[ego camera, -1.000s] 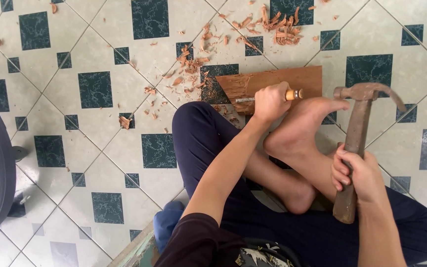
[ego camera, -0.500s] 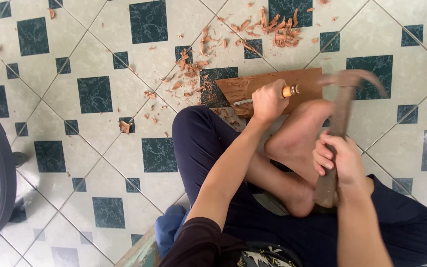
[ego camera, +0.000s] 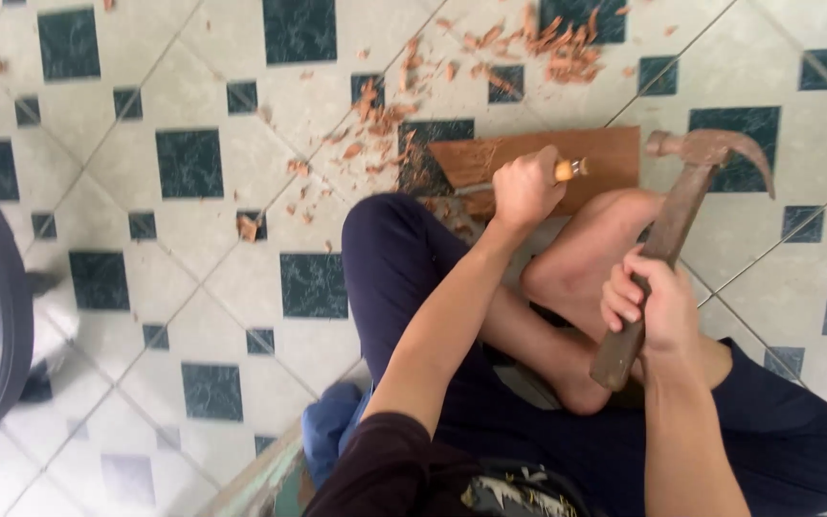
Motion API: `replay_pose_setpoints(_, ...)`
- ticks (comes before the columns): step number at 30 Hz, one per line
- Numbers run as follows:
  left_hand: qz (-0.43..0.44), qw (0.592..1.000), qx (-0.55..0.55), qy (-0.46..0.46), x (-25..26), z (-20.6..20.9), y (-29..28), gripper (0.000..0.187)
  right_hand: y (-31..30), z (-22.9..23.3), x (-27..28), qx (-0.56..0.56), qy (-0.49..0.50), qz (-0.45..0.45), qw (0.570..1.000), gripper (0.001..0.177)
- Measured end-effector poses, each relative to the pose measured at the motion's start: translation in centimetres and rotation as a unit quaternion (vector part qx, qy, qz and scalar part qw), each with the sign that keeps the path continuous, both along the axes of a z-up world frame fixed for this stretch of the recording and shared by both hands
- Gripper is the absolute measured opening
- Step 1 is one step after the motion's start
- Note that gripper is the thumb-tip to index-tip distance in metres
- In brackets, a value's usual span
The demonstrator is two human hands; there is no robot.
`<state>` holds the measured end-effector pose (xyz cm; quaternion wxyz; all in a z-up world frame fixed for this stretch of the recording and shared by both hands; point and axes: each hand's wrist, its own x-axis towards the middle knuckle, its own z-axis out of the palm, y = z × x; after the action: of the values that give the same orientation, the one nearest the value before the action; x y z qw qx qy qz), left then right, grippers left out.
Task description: Carving a piece of wood using a hammer and a chisel while sitting on the floor.
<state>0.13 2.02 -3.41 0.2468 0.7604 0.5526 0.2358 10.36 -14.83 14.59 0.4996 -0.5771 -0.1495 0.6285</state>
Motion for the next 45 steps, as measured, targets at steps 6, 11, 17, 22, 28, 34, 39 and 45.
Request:
replay_pose_setpoints(6,0.003,0.999,0.035,-0.006,-2.1,1.8,0.2,0.015,-1.3,-0.3,-0.2,-0.021,-0.012,-0.011,1.0,0.018)
replay_pose_setpoints(11,-0.07,0.994,0.07,-0.048,-1.5,5.4,-1.7,0.009,-3.8,2.1,1.2,0.021,0.056,-0.103,0.993,0.005)
replay_pose_setpoints(17,-0.167,0.975,0.121,-0.087,-0.7,5.0,-0.8,0.015,-6.1,2.1,0.9,-0.007,-0.019,-0.103,0.995,0.007)
replay_pose_setpoints(22,-0.156,0.984,0.08,-0.041,-1.1,3.5,0.8,0.013,-6.1,1.2,1.0,-0.012,-0.017,-0.128,0.992,0.007)
replay_pose_setpoints(28,-0.175,0.982,0.07,-0.014,-1.2,3.0,1.0,0.013,-4.9,2.2,0.3,-0.01,-0.013,-0.097,0.995,0.007)
replay_pose_setpoints(34,-0.126,0.985,0.085,-0.081,-1.9,4.7,0.9,0.014,-3.5,-1.4,-0.9,0.037,0.095,-0.161,0.982,0.009)
replay_pose_setpoints(39,-0.111,0.992,0.042,-0.04,-1.8,1.2,2.1,0.017,-2.2,-4.2,-1.3,0.08,0.092,-0.065,0.99,0.024)
replay_pose_setpoints(45,-0.102,0.991,0.069,-0.048,-2.0,1.3,2.6,0.017,-2.0,-5.4,-0.5,0.052,0.094,-0.009,0.994,0.037)
